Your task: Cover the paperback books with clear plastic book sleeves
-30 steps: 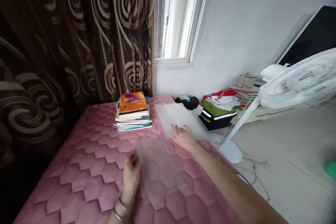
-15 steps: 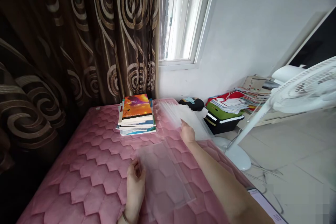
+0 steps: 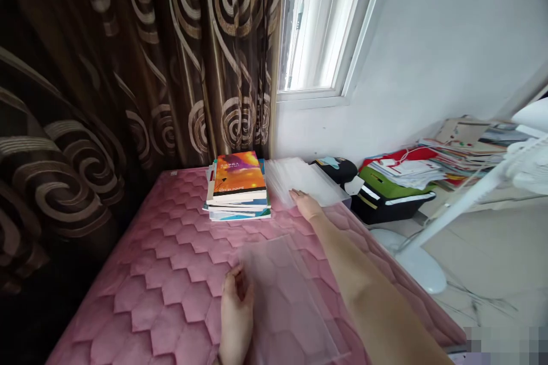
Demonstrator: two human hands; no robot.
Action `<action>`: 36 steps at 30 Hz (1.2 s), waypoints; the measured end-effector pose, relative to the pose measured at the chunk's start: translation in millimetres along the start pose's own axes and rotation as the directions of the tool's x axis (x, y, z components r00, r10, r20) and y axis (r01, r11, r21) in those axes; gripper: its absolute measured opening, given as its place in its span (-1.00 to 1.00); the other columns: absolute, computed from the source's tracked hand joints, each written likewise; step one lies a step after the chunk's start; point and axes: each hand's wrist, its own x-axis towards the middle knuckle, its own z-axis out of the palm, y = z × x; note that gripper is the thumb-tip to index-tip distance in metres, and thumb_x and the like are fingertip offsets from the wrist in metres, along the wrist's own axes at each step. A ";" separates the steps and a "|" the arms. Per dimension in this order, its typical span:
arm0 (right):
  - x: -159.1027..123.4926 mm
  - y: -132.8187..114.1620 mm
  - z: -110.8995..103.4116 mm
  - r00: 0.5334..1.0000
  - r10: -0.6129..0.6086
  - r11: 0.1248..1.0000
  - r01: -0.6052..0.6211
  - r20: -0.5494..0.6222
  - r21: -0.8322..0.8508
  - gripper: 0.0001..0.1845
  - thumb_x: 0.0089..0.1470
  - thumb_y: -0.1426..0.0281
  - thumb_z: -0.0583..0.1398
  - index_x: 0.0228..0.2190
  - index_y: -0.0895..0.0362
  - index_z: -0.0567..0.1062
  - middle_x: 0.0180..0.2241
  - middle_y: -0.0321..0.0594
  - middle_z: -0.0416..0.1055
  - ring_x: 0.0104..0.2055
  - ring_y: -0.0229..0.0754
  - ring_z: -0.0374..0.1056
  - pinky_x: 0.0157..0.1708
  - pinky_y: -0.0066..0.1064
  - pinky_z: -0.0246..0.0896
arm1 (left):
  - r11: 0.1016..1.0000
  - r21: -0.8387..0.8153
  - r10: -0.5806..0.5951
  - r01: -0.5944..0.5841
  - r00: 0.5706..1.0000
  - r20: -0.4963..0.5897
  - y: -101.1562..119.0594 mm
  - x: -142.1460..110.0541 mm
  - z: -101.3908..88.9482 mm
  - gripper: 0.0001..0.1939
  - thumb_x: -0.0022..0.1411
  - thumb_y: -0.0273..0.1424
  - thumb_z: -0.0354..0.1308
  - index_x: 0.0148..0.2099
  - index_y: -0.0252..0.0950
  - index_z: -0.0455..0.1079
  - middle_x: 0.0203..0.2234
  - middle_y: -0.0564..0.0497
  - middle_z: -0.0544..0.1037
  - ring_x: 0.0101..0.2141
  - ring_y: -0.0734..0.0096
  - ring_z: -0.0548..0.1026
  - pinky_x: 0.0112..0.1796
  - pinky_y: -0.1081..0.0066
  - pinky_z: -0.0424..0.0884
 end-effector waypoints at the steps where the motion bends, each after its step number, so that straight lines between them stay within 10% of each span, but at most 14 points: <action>1: 0.0 1.2 1.1 1.000 -0.007 1.000 0.007 0.021 0.004 -0.39 0.06 0.67 -0.04 0.14 0.12 0.29 0.20 -0.09 0.21 0.20 -0.08 0.17 0.15 -0.26 0.05 | 1.000 0.003 0.001 -0.001 1.000 0.008 -1.1 0.3 -0.3 -0.57 0.02 -0.33 0.18 -0.01 -0.28 0.34 -0.05 -0.16 0.48 -0.01 0.20 0.45 -0.01 0.27 0.39; 9: -40.7 -14.3 -31.5 0.997 0.078 0.994 -0.080 0.028 0.074 -0.15 -0.09 0.55 0.19 0.24 0.12 0.07 0.33 -0.02 -0.18 0.34 0.13 -0.21 0.19 0.03 -0.06 | 0.998 0.028 0.061 -0.064 0.993 0.100 -9.6 10.4 -1.2 -0.53 0.08 -0.34 0.12 0.07 -0.27 0.28 0.03 -0.18 0.43 0.05 0.22 0.41 0.05 0.23 0.33; 15: -146.4 -40.3 -37.7 0.983 0.185 0.883 -0.160 -0.015 0.442 -0.69 0.14 0.35 0.05 -0.13 0.10 0.49 -0.15 -0.10 0.50 -0.12 -0.10 0.42 -0.12 -0.33 0.29 | 0.862 0.387 0.320 -0.326 0.944 0.083 25.4 -2.0 -4.5 -0.66 0.17 -0.37 0.05 0.02 -0.26 0.33 0.12 -0.18 0.26 0.15 0.11 0.26 0.13 0.04 0.23; 25: -223.5 -74.0 -29.0 0.972 0.236 0.807 -0.209 0.024 0.553 -0.73 0.14 0.37 0.03 -0.32 0.09 0.54 -0.30 -0.15 0.57 -0.24 -0.12 0.46 -0.23 -0.37 0.27 | 0.683 0.446 0.276 -0.578 0.770 0.576 57.5 -77.7 28.3 -0.56 0.16 -0.27 0.15 0.09 -0.22 0.35 0.09 -0.19 0.36 0.13 -0.02 0.27 0.09 -0.02 0.26; 36: -232.4 -99.1 -32.7 0.995 0.002 0.634 0.078 -0.103 0.769 -0.64 0.20 0.25 0.01 -0.24 0.06 0.57 -0.23 -0.20 0.55 -0.15 -0.14 0.42 -0.10 -0.33 0.28 | 0.894 0.335 0.157 -0.298 0.908 0.389 62.8 -73.1 37.8 -0.49 0.13 -0.23 0.14 0.11 -0.28 0.22 -0.02 -0.19 0.42 -0.04 0.15 0.43 0.01 0.11 0.31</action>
